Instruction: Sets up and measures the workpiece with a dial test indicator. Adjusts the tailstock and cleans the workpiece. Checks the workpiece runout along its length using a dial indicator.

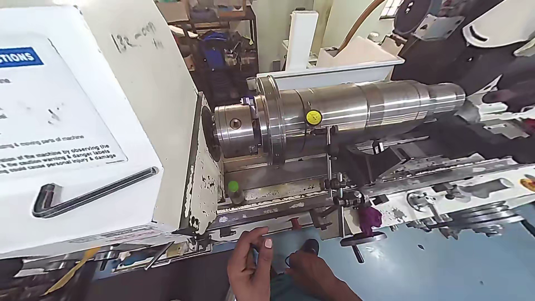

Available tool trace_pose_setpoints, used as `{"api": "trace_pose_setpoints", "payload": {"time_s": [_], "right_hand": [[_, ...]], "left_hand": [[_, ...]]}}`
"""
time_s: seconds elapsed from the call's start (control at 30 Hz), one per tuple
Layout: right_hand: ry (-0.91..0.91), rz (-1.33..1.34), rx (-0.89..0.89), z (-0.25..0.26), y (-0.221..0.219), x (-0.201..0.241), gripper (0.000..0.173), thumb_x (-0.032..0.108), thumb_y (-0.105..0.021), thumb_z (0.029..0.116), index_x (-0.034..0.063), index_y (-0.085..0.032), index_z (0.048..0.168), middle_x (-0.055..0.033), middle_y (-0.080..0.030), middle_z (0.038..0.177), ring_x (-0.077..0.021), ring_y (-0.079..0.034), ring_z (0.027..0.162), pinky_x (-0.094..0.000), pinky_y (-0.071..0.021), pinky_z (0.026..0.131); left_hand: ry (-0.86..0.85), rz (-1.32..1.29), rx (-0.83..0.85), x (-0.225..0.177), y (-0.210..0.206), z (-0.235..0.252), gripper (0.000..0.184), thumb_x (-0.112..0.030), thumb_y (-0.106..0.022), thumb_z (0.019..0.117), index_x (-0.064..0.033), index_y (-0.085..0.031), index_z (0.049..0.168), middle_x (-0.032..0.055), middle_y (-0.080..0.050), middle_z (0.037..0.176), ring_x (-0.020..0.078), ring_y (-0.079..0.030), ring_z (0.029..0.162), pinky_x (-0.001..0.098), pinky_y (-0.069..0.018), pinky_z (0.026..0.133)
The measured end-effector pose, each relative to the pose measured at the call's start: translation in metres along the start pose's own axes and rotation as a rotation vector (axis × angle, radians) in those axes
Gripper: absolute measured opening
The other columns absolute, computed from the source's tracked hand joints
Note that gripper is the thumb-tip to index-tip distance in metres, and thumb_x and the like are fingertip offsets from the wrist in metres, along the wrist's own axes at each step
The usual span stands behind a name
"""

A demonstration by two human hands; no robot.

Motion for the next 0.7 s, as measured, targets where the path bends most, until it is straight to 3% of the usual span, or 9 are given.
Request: {"api": "trace_pose_setpoints", "payload": {"time_s": [0.7], "right_hand": [[0.011, 0.017, -0.010, -0.0019, -0.0042, 0.0044, 0.048, 0.046, -0.052, 0.1040, 0.0005, -0.067, 0.112, -0.0217, -0.068, 0.110, -0.0392, -0.067, 0.105, -0.0592, -0.0531, 0.087]], "left_hand": [[0.005, -0.001, 0.026, 0.0036, 0.0004, -0.0020, 0.019, -0.019, -0.065, 0.0994, -0.0099, -0.072, 0.114, -0.0057, -0.065, 0.084, 0.0020, -0.060, 0.070, 0.0179, -0.0536, 0.063]]}}
Point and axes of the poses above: each hand's wrist, its own z-axis towards the middle knuckle, its own y-axis out of the back of the hand, x = y × z, the point moved 4 cm from there along z, towards the middle knuckle
